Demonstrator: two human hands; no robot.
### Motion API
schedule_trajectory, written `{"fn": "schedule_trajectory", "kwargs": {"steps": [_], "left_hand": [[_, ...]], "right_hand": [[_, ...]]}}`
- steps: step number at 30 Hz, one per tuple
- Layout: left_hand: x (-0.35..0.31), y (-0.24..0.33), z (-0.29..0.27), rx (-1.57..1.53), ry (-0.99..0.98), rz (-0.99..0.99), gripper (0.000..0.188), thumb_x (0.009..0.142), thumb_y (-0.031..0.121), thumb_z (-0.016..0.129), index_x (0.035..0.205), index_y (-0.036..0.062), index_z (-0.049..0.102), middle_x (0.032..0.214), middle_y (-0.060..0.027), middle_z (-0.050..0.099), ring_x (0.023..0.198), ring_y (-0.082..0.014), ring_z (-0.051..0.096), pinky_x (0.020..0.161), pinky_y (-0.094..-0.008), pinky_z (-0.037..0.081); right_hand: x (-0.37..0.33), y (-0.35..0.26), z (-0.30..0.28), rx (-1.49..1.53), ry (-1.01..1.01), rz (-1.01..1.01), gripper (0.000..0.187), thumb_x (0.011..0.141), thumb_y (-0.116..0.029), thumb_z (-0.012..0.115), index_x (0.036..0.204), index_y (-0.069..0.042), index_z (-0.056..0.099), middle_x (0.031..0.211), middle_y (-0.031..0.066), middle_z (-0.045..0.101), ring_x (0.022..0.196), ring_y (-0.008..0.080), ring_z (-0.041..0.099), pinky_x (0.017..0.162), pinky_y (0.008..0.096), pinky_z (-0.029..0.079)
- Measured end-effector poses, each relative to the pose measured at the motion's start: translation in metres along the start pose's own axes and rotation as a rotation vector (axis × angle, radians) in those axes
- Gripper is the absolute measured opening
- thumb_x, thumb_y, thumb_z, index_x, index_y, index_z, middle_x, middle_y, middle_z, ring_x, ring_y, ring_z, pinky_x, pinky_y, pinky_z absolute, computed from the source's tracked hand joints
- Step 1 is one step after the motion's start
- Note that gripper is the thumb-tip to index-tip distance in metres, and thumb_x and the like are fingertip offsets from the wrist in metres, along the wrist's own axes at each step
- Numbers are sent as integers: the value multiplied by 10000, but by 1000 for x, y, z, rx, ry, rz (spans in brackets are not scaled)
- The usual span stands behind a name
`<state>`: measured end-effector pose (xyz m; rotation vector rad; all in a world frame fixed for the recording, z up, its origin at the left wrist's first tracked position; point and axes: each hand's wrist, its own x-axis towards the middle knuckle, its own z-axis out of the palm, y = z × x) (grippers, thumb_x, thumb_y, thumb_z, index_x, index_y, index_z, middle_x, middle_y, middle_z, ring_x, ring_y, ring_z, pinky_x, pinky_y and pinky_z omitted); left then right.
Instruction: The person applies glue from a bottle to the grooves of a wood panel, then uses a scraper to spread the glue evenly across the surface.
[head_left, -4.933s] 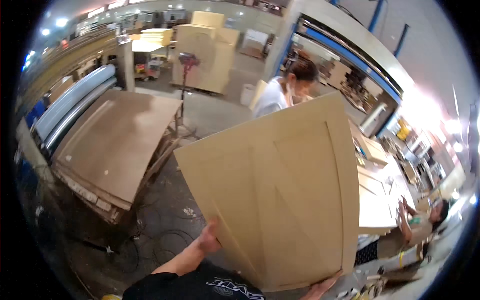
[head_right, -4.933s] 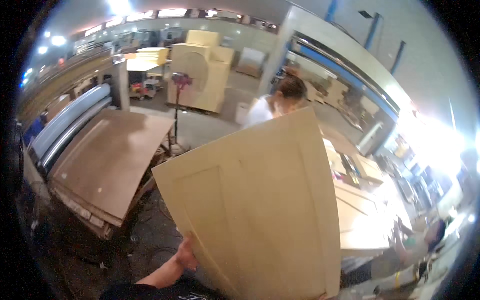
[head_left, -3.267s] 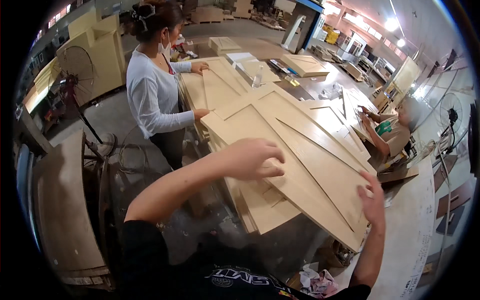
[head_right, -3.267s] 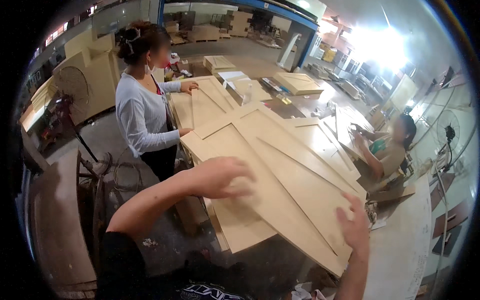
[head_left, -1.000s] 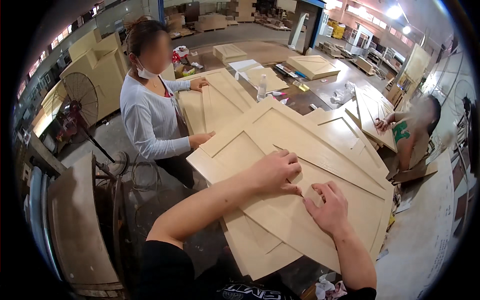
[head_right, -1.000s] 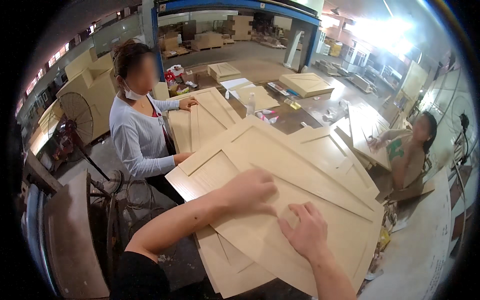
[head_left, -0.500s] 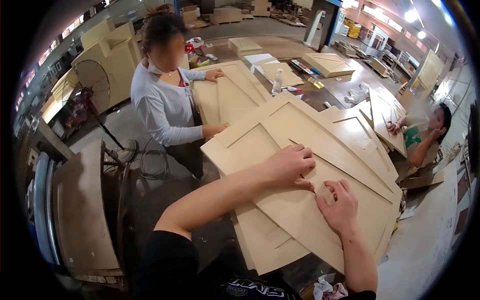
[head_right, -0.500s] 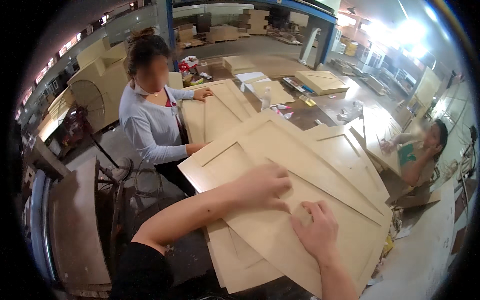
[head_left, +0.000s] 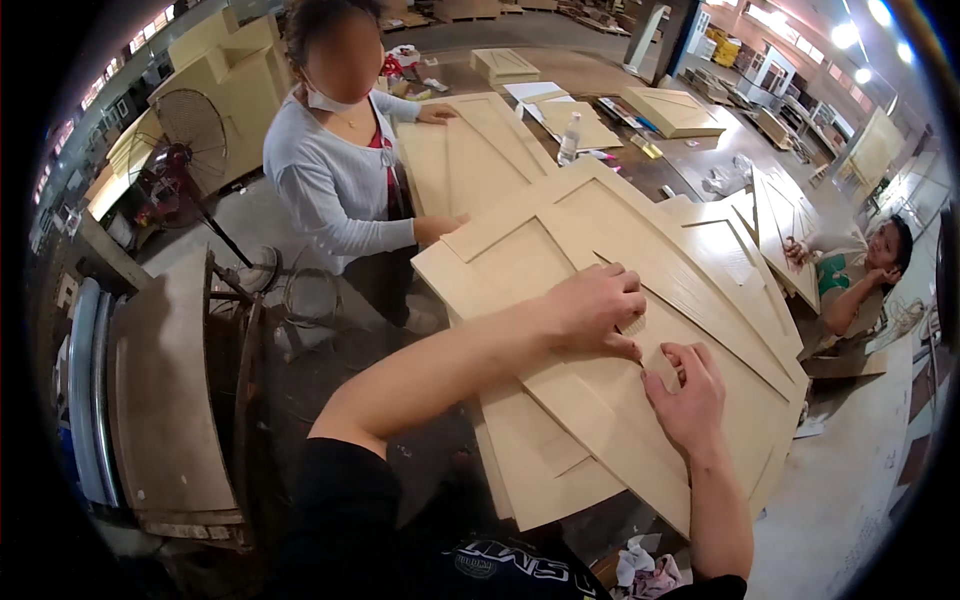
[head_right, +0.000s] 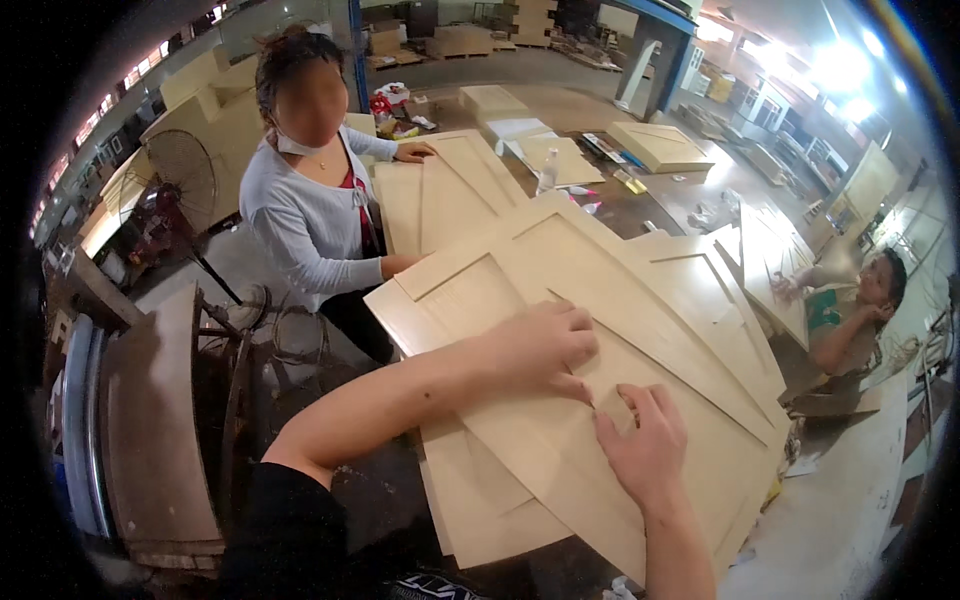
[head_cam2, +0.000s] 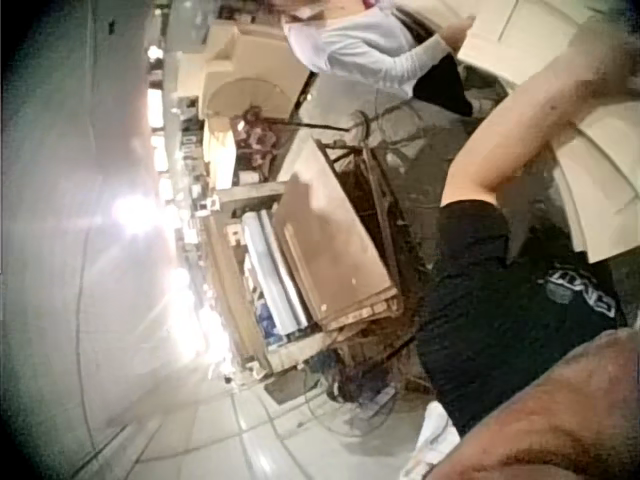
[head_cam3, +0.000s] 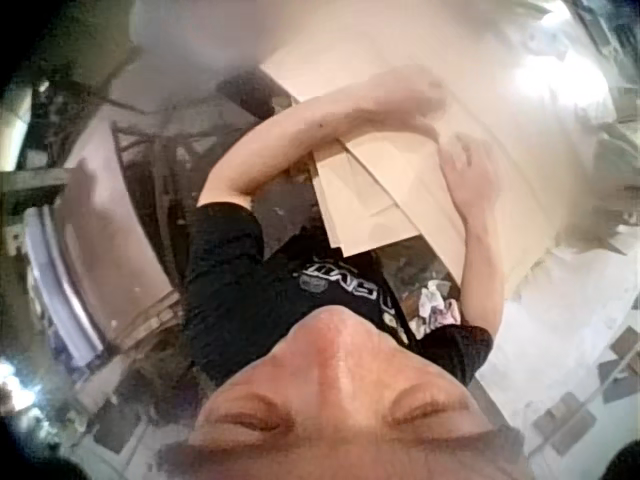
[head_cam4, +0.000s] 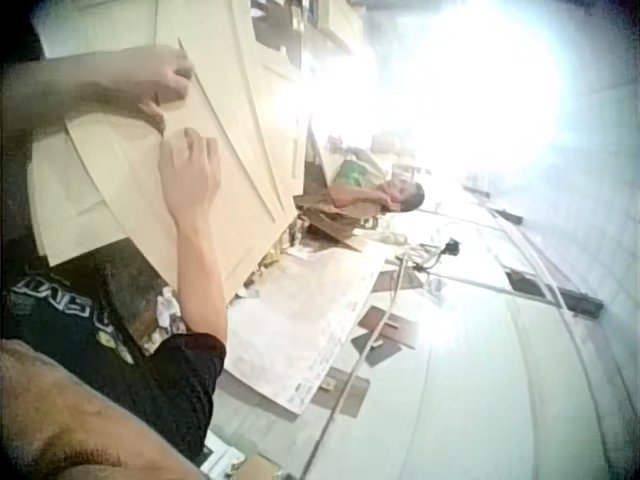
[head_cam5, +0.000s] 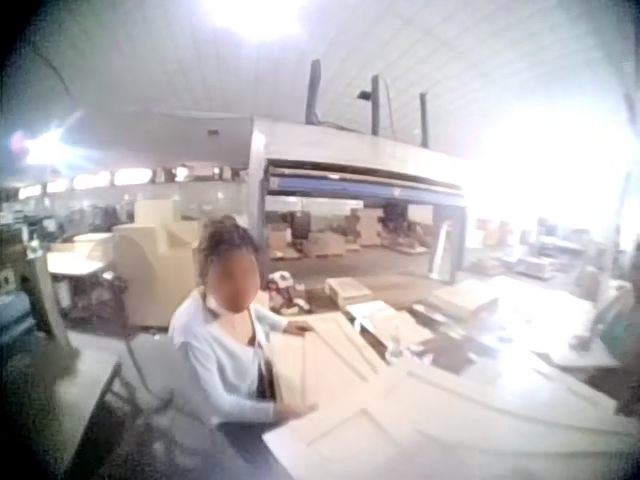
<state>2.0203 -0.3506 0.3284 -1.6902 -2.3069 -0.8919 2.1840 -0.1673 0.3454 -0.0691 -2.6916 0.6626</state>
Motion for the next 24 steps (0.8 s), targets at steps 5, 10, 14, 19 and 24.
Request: {"fn": "schedule_trajectory", "kwargs": {"steps": [5, 10, 14, 19, 24], "left_hand": [[-1, -4, 5, 15, 3, -12, 562, 783, 566, 803, 989, 56, 691, 1098, -127, 635, 1095, -322, 586, 957, -431, 492], [0, -3, 5, 2, -1, -10, 580, 793, 588, 789, 1017, 60, 697, 1113, -126, 634, 1111, -320, 585, 963, -433, 491], [-1, 1, 0, -33, 19, -6, 499, 799, 461, 817, 987, 16, 693, 1122, -147, 627, 1092, -345, 584, 935, -433, 503], [0, 1, 0, -36, 11, -9, 483, 795, 450, 819, 984, 23, 695, 1105, -141, 628, 1089, -339, 585, 934, -429, 504], [1, -1, 1, -29, 6, -3, 482, 790, 435, 818, 980, 10, 693, 1096, -161, 636, 1087, -356, 594, 925, -443, 507]], "right_hand": [[0, 3, 4, -16, 8, -11, 329, 789, -204, 813, 1063, -61, 698, 942, 103, 641, 881, 285, 644, 779, 396, 526], [0, 3, 2, -38, 6, -1, 328, 791, -220, 813, 1058, -66, 700, 946, 101, 645, 887, 286, 646, 784, 400, 529], [0, 3, 2, -40, -5, 11, 333, 794, -236, 810, 1058, -68, 700, 950, 99, 647, 891, 287, 646, 788, 407, 529], [0, 3, 1, -51, -5, 6, 337, 795, -246, 808, 1061, -67, 702, 946, 101, 645, 885, 289, 644, 785, 408, 527], [1, 2, 1, -53, 1, 15, 338, 799, -248, 805, 1065, -65, 704, 935, 105, 642, 870, 293, 642, 775, 404, 527]]}}
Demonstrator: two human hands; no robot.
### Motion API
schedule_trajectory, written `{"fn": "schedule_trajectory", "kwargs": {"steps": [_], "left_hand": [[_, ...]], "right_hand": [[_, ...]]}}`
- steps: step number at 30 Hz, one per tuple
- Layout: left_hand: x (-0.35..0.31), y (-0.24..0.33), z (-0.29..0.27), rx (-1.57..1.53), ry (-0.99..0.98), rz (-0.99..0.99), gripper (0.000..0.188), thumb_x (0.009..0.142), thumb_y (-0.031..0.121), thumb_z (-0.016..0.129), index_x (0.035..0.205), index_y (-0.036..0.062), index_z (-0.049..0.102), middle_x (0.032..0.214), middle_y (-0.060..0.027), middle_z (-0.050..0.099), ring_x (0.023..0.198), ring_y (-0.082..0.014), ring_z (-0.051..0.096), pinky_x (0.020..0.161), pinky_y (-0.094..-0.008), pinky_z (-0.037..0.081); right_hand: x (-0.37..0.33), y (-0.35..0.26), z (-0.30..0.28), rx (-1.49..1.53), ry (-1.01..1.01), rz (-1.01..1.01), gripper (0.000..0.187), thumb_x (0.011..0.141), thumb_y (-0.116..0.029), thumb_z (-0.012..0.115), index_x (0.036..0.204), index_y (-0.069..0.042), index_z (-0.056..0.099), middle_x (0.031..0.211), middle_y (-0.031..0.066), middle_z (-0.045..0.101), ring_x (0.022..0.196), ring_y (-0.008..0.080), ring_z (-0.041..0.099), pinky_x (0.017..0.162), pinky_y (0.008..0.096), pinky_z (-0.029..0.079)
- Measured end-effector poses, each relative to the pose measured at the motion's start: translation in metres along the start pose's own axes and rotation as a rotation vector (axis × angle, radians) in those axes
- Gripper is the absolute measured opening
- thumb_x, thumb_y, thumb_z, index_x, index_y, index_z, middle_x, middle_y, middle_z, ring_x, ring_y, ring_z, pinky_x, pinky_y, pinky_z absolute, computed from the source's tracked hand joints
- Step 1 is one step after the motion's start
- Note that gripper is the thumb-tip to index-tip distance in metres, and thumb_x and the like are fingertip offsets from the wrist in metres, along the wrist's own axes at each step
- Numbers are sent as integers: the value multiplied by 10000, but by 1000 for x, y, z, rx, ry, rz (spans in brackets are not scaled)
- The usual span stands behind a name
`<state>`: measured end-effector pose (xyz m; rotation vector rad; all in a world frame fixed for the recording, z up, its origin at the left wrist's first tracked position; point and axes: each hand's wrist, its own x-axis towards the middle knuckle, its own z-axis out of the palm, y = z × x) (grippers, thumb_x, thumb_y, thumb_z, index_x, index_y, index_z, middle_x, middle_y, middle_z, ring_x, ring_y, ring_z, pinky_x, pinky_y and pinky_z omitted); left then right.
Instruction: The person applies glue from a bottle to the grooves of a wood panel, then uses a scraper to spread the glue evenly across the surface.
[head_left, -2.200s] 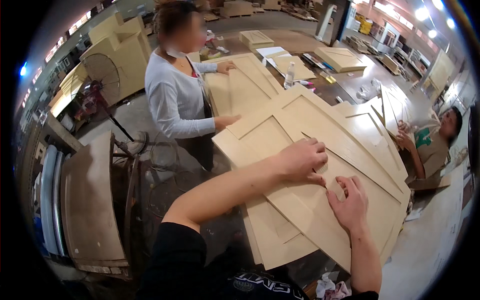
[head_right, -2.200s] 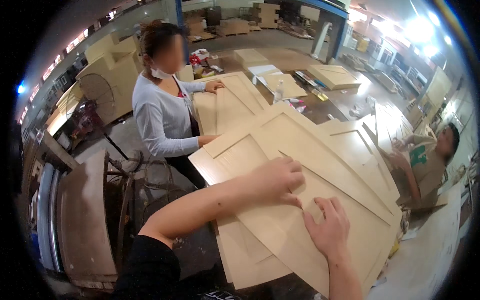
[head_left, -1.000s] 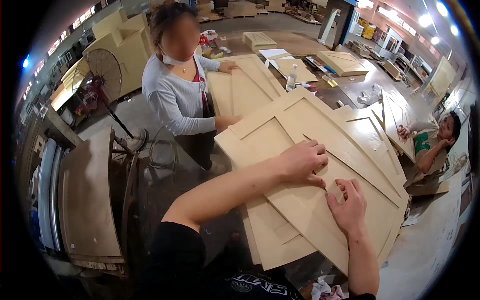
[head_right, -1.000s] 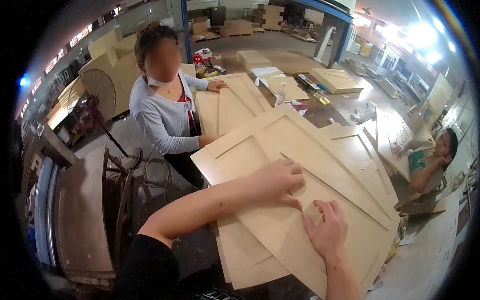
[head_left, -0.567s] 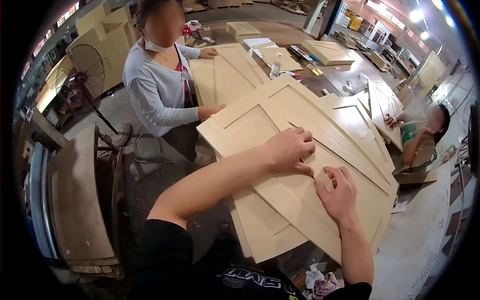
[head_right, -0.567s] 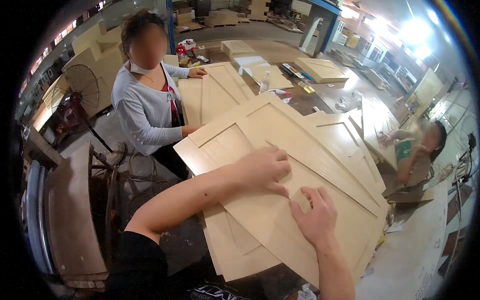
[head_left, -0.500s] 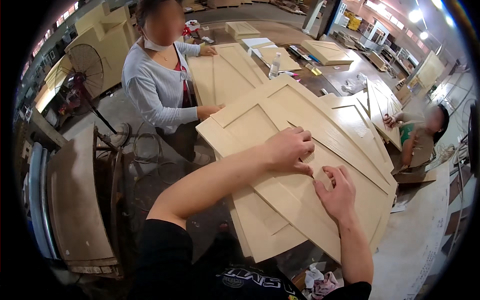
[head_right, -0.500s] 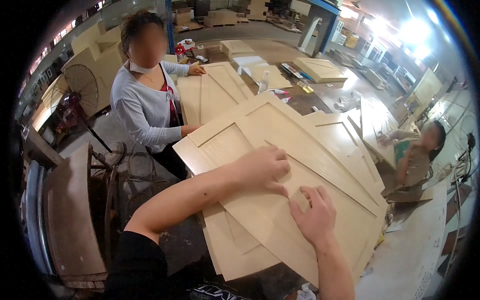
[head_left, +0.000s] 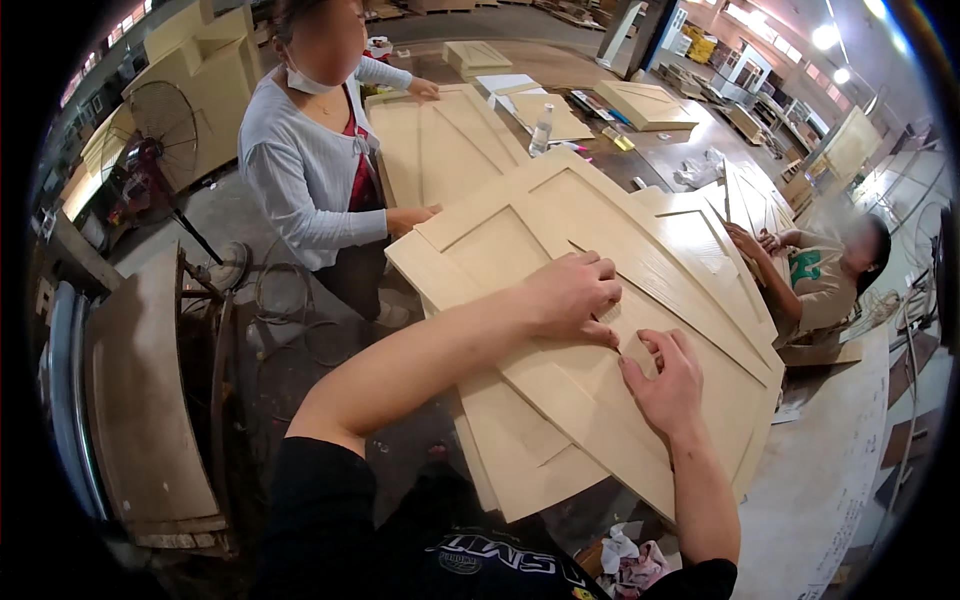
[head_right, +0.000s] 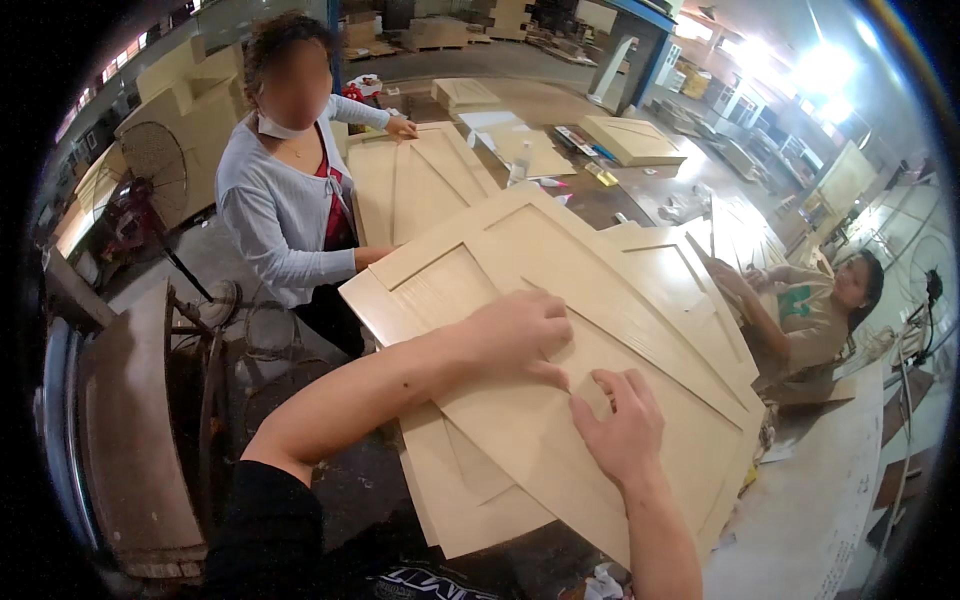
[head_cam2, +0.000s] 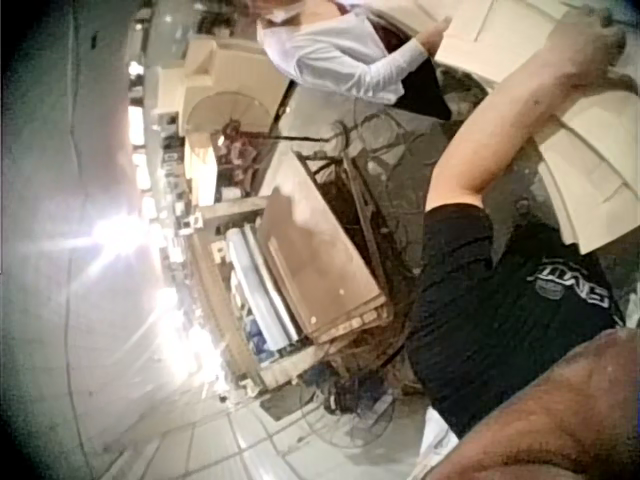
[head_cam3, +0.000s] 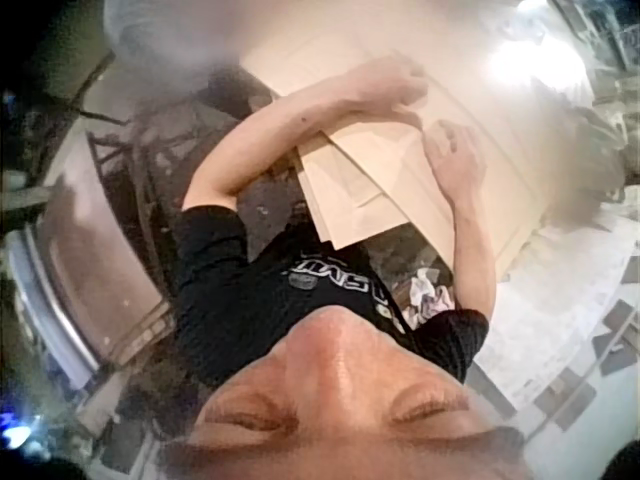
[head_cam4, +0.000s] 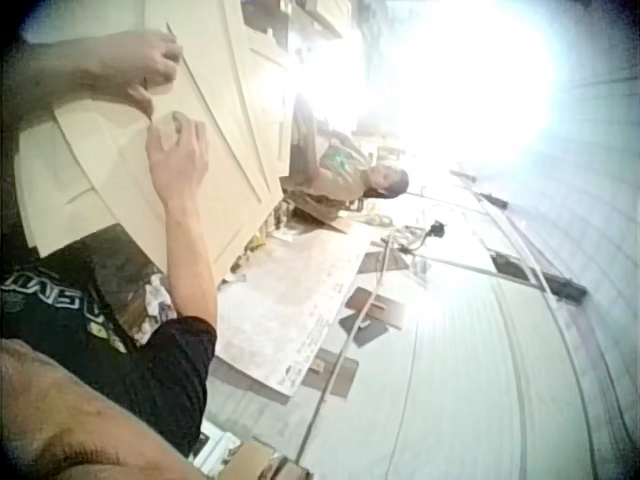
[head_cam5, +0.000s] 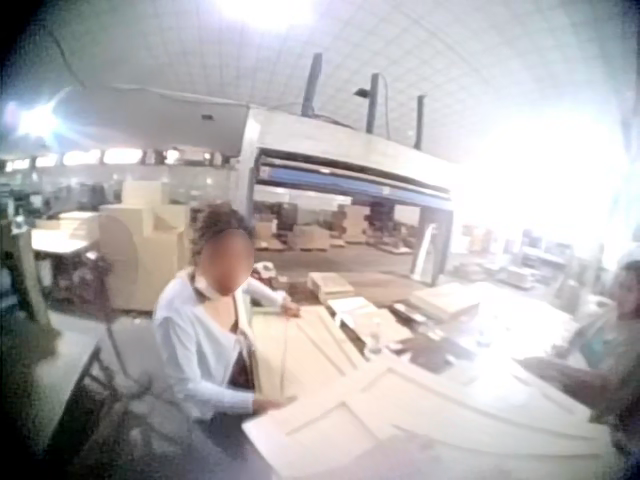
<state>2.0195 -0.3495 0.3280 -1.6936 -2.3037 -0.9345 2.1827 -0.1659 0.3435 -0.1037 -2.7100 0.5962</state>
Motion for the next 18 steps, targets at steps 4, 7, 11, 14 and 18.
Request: {"fn": "schedule_trajectory", "kwargs": {"steps": [4, 7, 11, 14, 18], "left_hand": [[-1, 1, -1, -2, -6, -21, 471, 794, 420, 812, 970, 0, 691, 1086, -188, 640, 1059, -386, 610, 913, -460, 513], [2, 5, -7, 16, -4, -24, 446, 789, 411, 812, 962, 17, 696, 1069, -190, 642, 1039, -389, 616, 914, -459, 514], [-4, 5, 8, 10, -10, 44, 398, 782, 387, 812, 935, 35, 704, 1047, -194, 645, 1031, -387, 618, 892, -455, 524], [4, -10, 10, 31, 117, -72, 322, 870, 412, 725, 966, 104, 722, 1020, -134, 674, 1012, -343, 645, 836, -446, 547], [37, -38, -39, 337, -49, -688, 339, 977, 396, 579, 1090, 121, 742, 1068, -141, 750, 1006, -343, 713, 825, -456, 573]], "right_hand": [[0, 1, 2, 23, 17, -26, 330, 806, -248, 802, 1064, -66, 706, 944, 108, 651, 872, 292, 649, 774, 400, 531], [0, 2, 1, 21, 20, -24, 320, 813, -248, 797, 1062, -69, 707, 957, 110, 660, 884, 298, 657, 783, 406, 536], [-3, 6, 0, -28, 10, -25, 321, 829, -269, 780, 1077, -80, 704, 980, 109, 665, 915, 316, 660, 803, 421, 539], [-6, 10, -1, -5, -4, -11, 349, 836, -294, 773, 1112, -94, 697, 1015, 101, 663, 942, 319, 655, 822, 422, 537], [-4, 7, 7, 2, -44, 16, 374, 840, -309, 775, 1142, -104, 692, 1048, 95, 659, 962, 310, 652, 838, 415, 536]]}}
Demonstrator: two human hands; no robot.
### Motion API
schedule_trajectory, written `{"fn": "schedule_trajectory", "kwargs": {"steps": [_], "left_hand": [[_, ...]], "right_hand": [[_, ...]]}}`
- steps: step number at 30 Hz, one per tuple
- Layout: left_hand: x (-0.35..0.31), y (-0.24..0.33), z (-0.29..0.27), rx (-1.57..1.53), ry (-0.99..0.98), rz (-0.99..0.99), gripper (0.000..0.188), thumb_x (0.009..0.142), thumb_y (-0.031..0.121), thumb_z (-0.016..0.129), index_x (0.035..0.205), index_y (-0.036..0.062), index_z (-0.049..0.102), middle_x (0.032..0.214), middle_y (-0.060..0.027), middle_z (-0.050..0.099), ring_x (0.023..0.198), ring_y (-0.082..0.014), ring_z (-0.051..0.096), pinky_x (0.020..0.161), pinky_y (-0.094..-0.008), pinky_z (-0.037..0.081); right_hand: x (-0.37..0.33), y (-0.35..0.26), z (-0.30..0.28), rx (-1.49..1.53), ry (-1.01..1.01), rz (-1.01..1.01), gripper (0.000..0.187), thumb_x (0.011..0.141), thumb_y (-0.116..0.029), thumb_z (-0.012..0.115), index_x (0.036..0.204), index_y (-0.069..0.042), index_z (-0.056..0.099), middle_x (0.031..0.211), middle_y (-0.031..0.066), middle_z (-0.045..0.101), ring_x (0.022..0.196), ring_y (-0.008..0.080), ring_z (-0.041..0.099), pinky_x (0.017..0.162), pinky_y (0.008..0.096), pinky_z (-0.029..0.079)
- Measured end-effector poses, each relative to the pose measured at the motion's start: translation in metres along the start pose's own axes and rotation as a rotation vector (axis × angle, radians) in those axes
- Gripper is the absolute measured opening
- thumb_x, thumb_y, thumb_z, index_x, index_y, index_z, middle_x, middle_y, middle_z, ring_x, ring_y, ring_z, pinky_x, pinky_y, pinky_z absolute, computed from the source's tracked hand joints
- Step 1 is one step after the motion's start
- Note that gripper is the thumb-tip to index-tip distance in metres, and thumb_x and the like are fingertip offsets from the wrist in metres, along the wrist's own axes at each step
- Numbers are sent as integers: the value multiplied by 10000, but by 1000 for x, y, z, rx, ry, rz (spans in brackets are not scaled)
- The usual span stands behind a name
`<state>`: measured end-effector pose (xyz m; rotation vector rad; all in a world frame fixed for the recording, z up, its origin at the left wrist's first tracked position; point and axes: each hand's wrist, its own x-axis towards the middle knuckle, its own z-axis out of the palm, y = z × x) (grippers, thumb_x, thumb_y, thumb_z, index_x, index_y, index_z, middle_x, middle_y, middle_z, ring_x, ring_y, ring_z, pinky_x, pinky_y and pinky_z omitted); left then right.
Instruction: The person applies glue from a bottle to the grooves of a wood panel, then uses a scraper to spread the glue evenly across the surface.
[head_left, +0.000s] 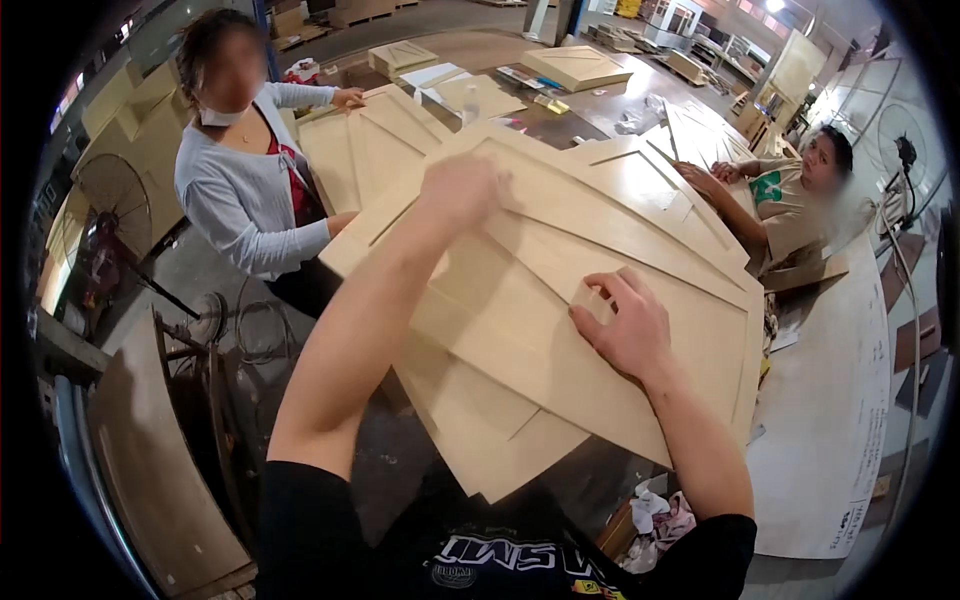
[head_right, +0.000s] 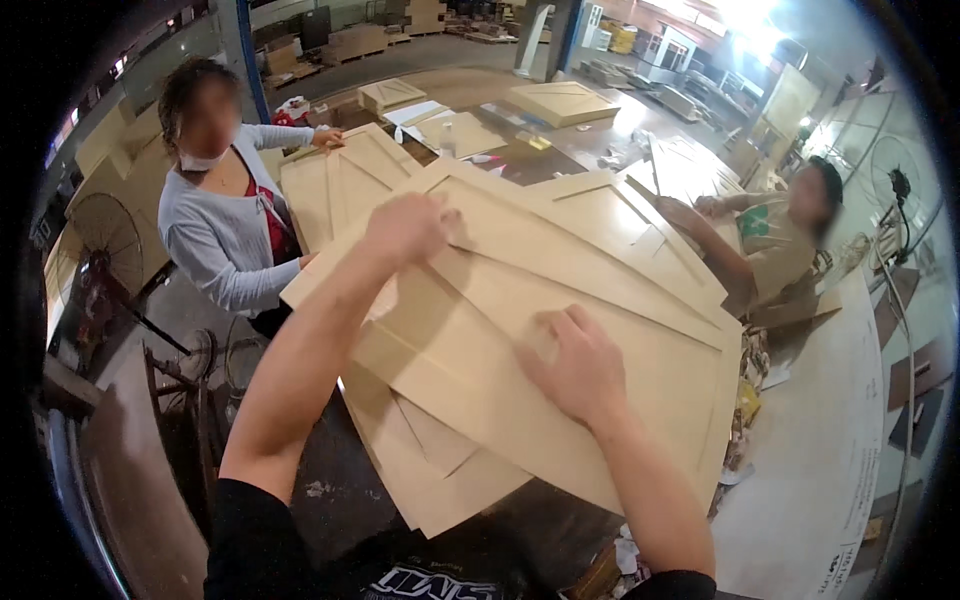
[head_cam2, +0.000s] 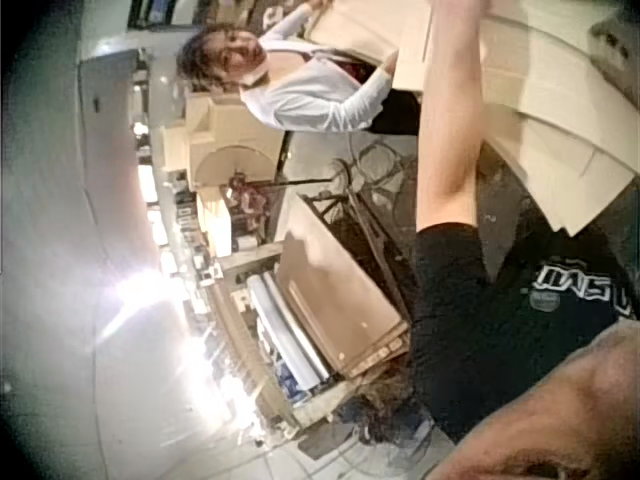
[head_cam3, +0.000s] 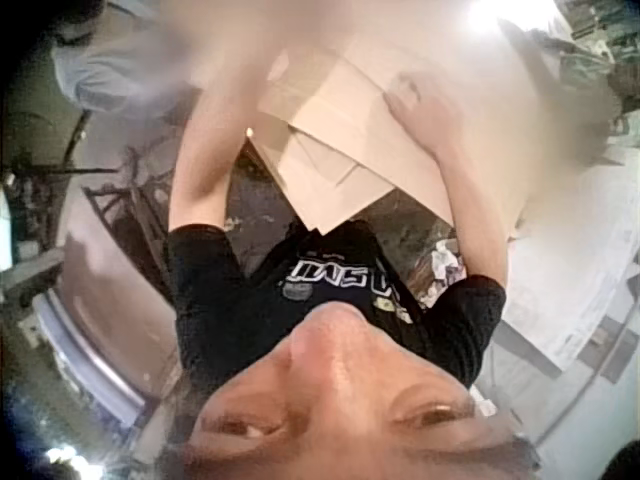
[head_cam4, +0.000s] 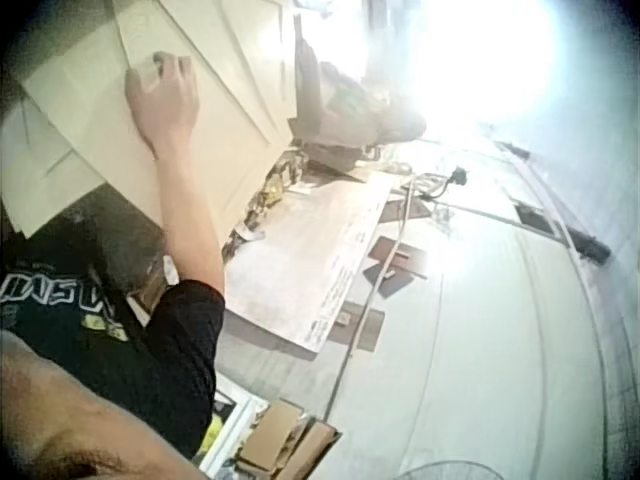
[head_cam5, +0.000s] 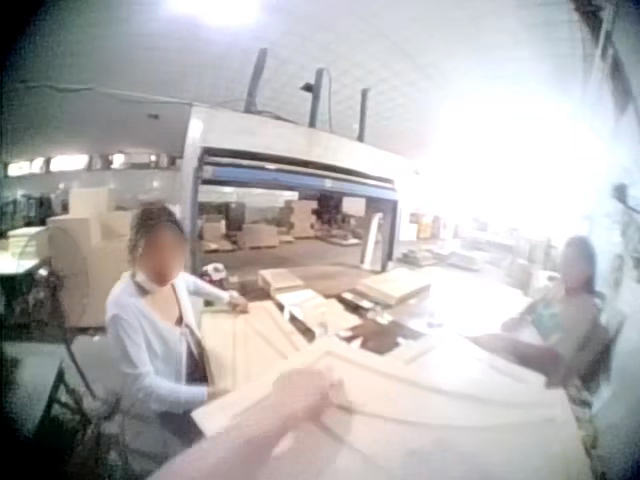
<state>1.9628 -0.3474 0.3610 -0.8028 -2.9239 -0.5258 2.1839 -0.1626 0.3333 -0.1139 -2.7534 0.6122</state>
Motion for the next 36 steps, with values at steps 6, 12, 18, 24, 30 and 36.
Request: {"fn": "schedule_trajectory", "kwargs": {"steps": [6, 12, 18, 24, 30, 36], "left_hand": [[-2, 24, -24, 138, -219, 56, 526, 1014, 478, 535, 1360, 92, 621, 1114, -171, 743, 1043, -368, 698, 898, -481, 548], [-83, 23, -3, -196, -161, 491, 472, 945, 399, 687, 1297, 86, 670, 1211, -190, 674, 1111, -379, 640, 969, -447, 518], [-94, 1, 5, -114, 70, 530, 421, 897, 301, 726, 1248, 74, 681, 1287, -160, 643, 1179, -380, 603, 1022, -468, 483], [-97, -8, 11, -243, 101, 486, 387, 897, 282, 708, 1223, 74, 685, 1300, -154, 632, 1228, -377, 573, 1072, -475, 439], [-97, -10, 12, -268, 136, 475, 347, 916, 272, 678, 1196, 67, 696, 1298, -152, 632, 1237, -373, 571, 1075, -473, 435], [-98, -12, 12, -310, 154, 462, 319, 914, 255, 682, 1162, 56, 706, 1279, -152, 643, 1209, -367, 592, 1056, -458, 455]], "right_hand": [[-1, 0, -13, -25, 19, 11, 368, 851, -325, 771, 1140, -108, 702, 1055, 98, 672, 978, 294, 661, 856, 416, 538], [-2, 4, -7, -6, 34, -54, 371, 856, -337, 772, 1128, -95, 701, 1045, 117, 668, 976, 323, 655, 847, 436, 538], [-6, -3, -12, 11, 16, -10, 376, 846, -328, 778, 1128, -88, 708, 1046, 105, 668, 988, 305, 660, 860, 426, 539], [-5, -4, -12, 7, 17, -10, 375, 847, -337, 774, 1133, -103, 712, 1044, 91, 671, 982, 287, 664, 858, 415, 536], [-3, -9, -12, 18, 25, 9, 359, 838, -323, 782, 1123, -115, 716, 1031, 81, 669, 954, 278, 659, 843, 411, 534], [-2, -8, -10, 21, 40, -8, 347, 835, -317, 785, 1108, -114, 716, 1002, 82, 665, 917, 269, 653, 818, 408, 536]]}}
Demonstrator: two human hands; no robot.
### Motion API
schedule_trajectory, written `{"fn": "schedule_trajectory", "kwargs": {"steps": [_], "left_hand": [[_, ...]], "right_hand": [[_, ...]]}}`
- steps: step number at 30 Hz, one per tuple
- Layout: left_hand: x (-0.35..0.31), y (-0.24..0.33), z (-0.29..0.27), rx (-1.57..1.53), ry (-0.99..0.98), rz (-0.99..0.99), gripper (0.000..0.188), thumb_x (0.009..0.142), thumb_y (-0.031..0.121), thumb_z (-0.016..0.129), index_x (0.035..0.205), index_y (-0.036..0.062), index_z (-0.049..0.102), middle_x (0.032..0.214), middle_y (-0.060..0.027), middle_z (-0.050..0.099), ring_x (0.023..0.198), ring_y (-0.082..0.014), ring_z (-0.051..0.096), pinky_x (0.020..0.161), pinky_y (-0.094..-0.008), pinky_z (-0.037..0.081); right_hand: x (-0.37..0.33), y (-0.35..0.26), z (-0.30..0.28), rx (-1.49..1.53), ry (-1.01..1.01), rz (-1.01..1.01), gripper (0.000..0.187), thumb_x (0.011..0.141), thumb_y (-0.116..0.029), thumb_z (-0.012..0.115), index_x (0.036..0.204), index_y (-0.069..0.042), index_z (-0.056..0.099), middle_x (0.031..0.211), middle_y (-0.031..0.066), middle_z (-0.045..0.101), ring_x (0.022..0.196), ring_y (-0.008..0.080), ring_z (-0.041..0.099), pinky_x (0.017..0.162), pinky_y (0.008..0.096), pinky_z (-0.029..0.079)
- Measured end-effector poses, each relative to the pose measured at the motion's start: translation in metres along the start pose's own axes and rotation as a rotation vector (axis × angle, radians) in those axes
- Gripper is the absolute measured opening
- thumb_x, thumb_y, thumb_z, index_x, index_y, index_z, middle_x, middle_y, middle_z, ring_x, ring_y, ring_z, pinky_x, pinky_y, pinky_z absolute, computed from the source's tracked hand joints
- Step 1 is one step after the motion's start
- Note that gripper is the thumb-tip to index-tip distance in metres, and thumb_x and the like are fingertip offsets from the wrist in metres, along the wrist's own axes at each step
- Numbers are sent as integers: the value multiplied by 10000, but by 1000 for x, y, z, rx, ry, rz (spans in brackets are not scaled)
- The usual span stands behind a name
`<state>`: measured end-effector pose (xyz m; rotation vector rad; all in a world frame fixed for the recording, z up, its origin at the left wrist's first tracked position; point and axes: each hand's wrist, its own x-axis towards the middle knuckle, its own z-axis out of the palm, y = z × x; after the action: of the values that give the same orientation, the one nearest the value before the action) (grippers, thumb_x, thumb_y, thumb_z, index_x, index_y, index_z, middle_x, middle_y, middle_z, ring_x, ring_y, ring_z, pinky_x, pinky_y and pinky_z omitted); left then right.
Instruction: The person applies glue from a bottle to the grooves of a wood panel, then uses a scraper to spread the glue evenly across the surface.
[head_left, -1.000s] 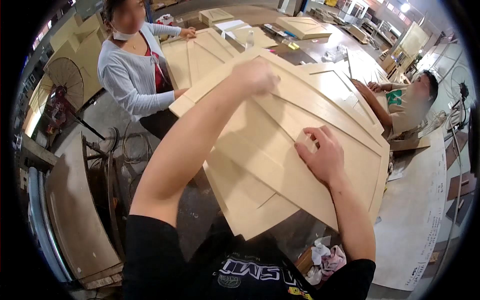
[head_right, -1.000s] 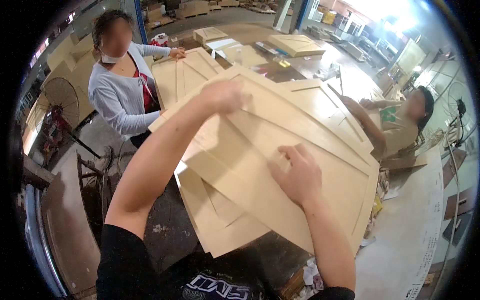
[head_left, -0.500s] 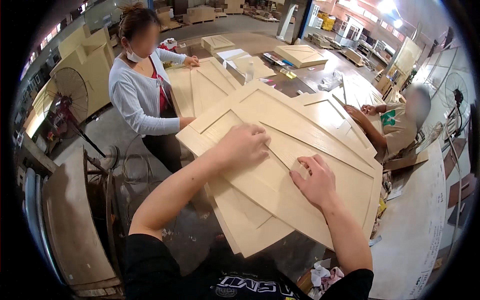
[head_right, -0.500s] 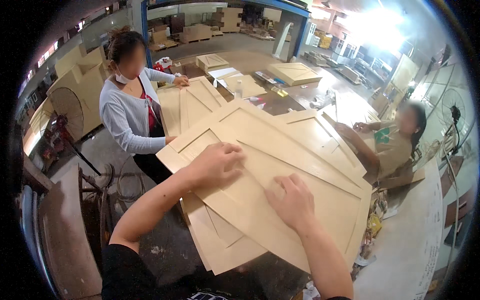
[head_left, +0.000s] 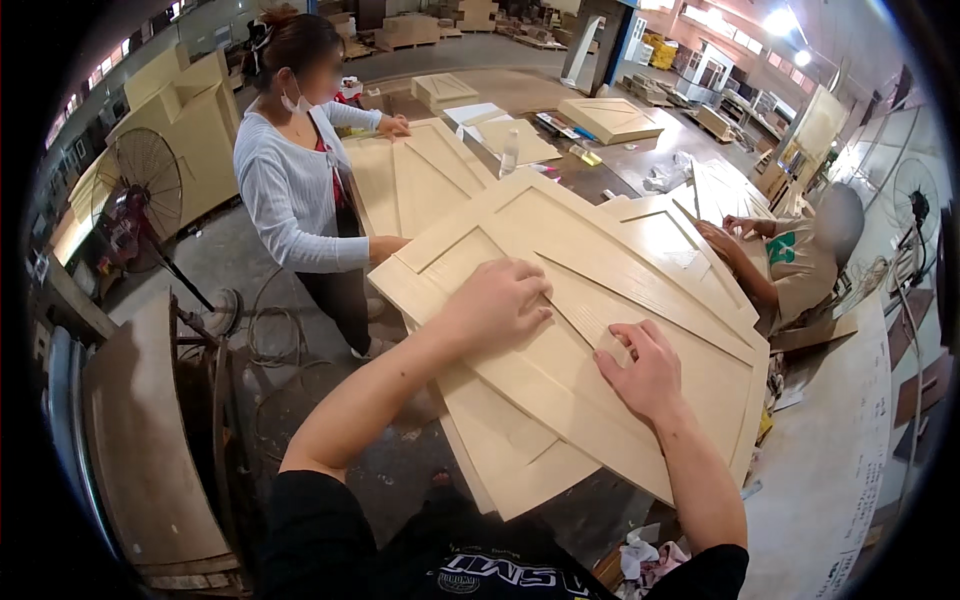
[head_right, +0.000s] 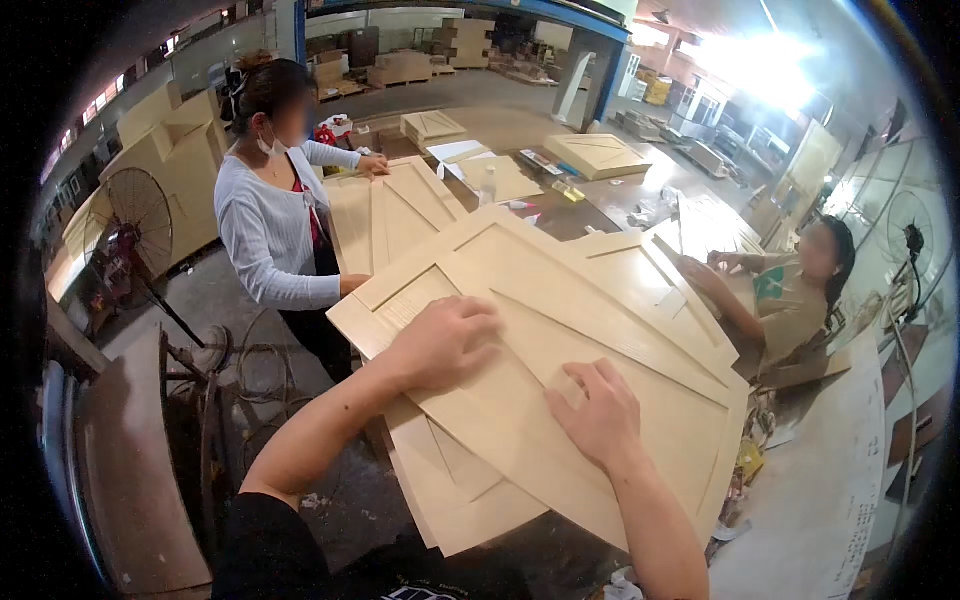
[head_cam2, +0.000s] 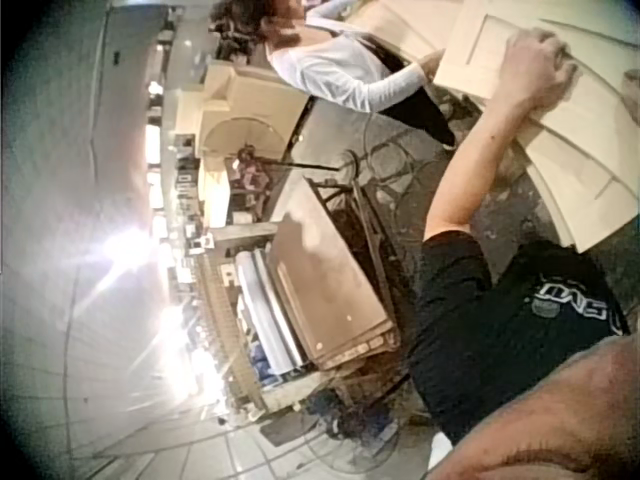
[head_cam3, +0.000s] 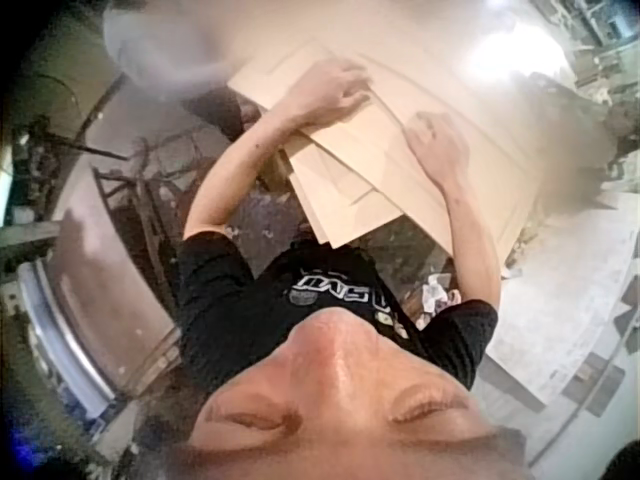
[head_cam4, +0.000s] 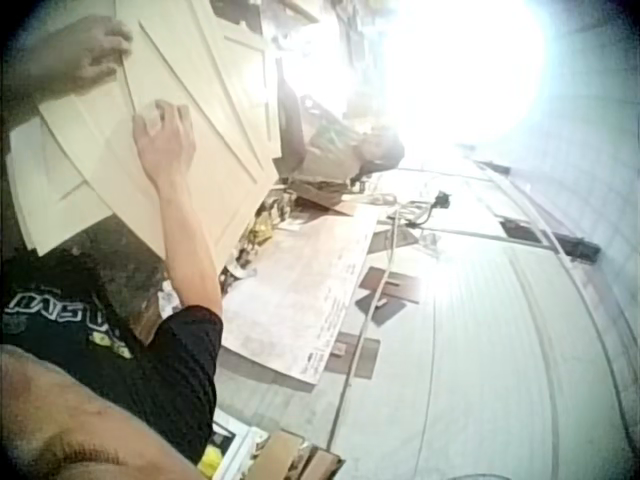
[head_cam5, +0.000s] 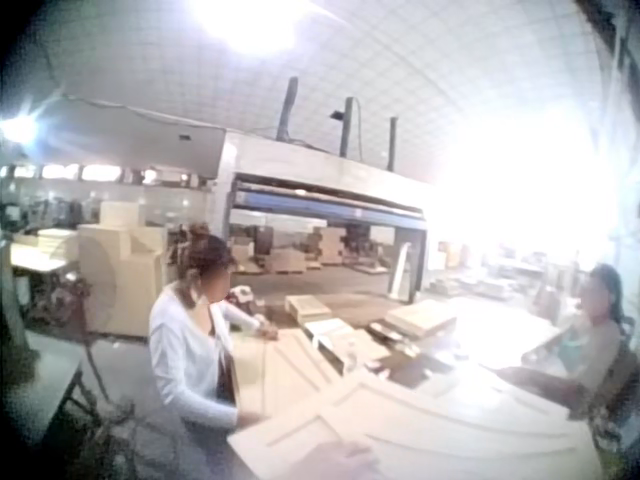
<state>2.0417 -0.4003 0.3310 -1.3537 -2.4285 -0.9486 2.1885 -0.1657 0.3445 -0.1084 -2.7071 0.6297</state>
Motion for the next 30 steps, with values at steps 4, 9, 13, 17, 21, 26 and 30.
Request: {"fn": "schedule_trajectory", "kwargs": {"steps": [4, 9, 13, 17, 21, 26, 30], "left_hand": [[-1, 3, -2, -12, 24, 21, 295, 905, 239, 692, 1128, 48, 712, 1235, -161, 665, 1171, -373, 610, 1031, -463, 470], [-1, 4, -4, -33, 28, 32, 268, 908, 231, 683, 1099, 45, 712, 1221, -172, 669, 1147, -380, 615, 1004, -463, 486], [-3, 1, -3, -40, 46, 45, 252, 905, 231, 678, 1071, 44, 713, 1199, -178, 677, 1127, -381, 625, 991, -465, 493], [-4, -6, 2, -43, 88, 75, 234, 900, 225, 678, 1046, 45, 713, 1167, -176, 688, 1097, -383, 638, 978, -467, 501], [-2, -3, 0, -56, 36, 41, 298, 950, 304, 658, 1072, 40, 722, 1143, -130, 687, 1147, -320, 615, 1028, -434, 460], [-6, -3, -1, -26, 117, 67, 206, 878, 206, 715, 1026, 63, 721, 1145, -159, 697, 1076, -369, 654, 953, -462, 519], [4, 4, -2, -43, 65, 88, 220, 879, 213, 719, 1038, 61, 724, 1147, -159, 700, 1066, -371, 658, 942, -466, 523]], "right_hand": [[-3, 4, 1, -41, 26, -56, 344, 819, -259, 814, 1096, -81, 716, 982, 88, 658, 869, 239, 655, 764, 361, 554], [-3, 2, -2, -41, 24, -54, 360, 823, -259, 811, 1117, -74, 717, 988, 91, 657, 861, 240, 655, 761, 359, 554], [-10, -9, -17, -12, -112, 48, 420, 862, -337, 756, 1200, -92, 707, 1087, 96, 663, 1019, 277, 639, 890, 399, 529], [-34, -5, -40, -158, -155, -59, 466, 867, -338, 743, 1249, -76, 692, 1226, 111, 655, 1154, 301, 607, 980, 399, 513], [-72, 7, -80, -223, -207, -34, 497, 813, -240, 789, 1260, -61, 666, 1281, 120, 636, 1204, 321, 580, 1018, 418, 491], [-121, 47, -116, -221, -196, 278, 529, 808, -189, 764, 1303, -51, 638, 1348, 158, 608, 1266, 362, 553, 1073, 437, 462], [-183, 85, -138, -335, 79, 462, 581, 826, -142, 734, 1371, -12, 580, 1421, 209, 542, 1332, 388, 502, 1123, 445, 417]]}}
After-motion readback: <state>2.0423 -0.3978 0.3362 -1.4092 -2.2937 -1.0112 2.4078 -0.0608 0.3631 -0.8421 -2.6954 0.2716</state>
